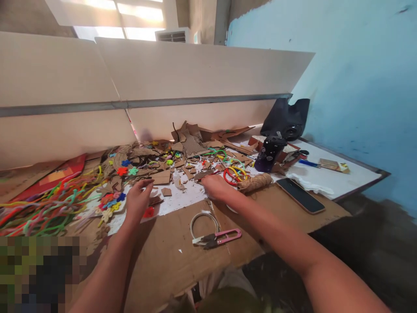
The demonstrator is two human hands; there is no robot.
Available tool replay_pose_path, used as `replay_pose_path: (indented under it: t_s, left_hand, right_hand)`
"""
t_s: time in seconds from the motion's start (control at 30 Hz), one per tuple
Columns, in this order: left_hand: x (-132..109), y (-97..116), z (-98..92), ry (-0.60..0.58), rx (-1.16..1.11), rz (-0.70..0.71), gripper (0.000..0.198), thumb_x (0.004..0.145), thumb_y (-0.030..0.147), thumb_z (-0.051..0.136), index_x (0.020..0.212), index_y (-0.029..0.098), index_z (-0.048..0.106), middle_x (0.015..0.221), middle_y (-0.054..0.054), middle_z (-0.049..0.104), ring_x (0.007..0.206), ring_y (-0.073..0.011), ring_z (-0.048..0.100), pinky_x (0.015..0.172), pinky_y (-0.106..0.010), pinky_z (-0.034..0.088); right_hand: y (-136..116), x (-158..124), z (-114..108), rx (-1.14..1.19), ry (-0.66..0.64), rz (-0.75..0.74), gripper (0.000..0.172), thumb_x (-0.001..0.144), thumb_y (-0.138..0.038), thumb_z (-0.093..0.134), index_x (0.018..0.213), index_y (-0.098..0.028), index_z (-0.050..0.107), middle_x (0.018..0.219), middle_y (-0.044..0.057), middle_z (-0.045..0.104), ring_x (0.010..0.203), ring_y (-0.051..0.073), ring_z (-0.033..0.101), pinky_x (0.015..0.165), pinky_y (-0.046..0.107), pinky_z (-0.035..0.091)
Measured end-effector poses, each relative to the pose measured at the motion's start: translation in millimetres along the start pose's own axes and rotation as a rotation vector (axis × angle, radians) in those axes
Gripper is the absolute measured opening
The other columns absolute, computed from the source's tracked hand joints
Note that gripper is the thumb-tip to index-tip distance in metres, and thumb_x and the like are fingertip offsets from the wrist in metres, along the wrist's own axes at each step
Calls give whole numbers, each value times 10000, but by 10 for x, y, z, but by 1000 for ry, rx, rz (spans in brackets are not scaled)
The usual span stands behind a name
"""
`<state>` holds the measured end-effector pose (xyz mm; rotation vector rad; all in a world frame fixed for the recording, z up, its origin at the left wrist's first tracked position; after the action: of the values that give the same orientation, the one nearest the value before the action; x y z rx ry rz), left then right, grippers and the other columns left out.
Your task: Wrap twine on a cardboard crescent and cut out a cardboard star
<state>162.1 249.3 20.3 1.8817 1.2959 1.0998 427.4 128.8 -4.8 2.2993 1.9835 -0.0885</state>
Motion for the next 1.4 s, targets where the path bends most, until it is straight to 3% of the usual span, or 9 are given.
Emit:
replay_pose_path:
  t_s: [0.2,0.4,0.7,0.87,1.07,1.2,1.4]
  left_hand:
    - [7,-36,18,8,-5,0,260,882,317,602,1033,217,789,1073,-84,790,1043,-280,721,903,-394,563]
    - [-3,-44,38,8,-19,-1,282,897,349,603,1058,213,790,1088,-81,787,1024,-271,718,923,-403,563]
    - [-9,-65,63,-9,-27,-8,265,897,327,606,1057,211,783,1096,-82,786,1011,-256,725,919,-382,563]
    - [1,-103,63,-2,-23,-23,256,879,313,619,1042,212,788,1061,-85,789,1040,-279,724,906,-388,566]
    - [10,-111,68,-12,-22,-24,270,880,318,608,1054,216,788,1022,-79,792,932,-255,735,816,-362,588]
    - [18,-66,36,-13,-25,-11,294,884,341,592,1059,197,780,1061,-97,788,899,-252,733,789,-365,592]
    - [-1,-48,10,-8,-25,-22,263,870,334,616,1025,209,789,1031,-89,789,907,-257,731,824,-378,587]
  right_hand:
    - [-37,-105,-133,76,-23,-67,271,860,-108,593,1032,-165,794,1045,134,801,936,259,727,724,270,449]
    - [-216,-475,-86,196,-89,-199,203,830,-172,669,976,-208,806,939,60,808,882,217,717,687,238,412]
    - [-384,-719,2,231,-93,-248,201,809,-158,672,979,-186,777,978,88,785,910,236,692,710,257,407]
    - [-352,-622,-40,205,-66,-215,189,822,-130,631,929,-190,776,931,67,789,859,208,694,689,246,396]
    - [-79,-190,-185,141,-2,-124,277,832,-94,590,1034,-142,775,1014,123,789,926,239,698,717,256,414]
    - [-138,-38,-178,115,-27,-144,274,829,-108,628,1041,-174,789,1039,109,795,934,231,707,708,250,422]
    - [-208,-19,-146,68,-59,-122,245,840,-76,608,997,-123,790,1014,164,792,891,245,719,677,266,419]
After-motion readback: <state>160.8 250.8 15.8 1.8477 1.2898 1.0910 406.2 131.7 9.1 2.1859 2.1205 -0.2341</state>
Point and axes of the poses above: each hand's wrist, its own x-axis towards the middle knuckle, its own z-axis out of the palm, y = z × x, the point moved 10 cm from there along x, towards the middle knuckle
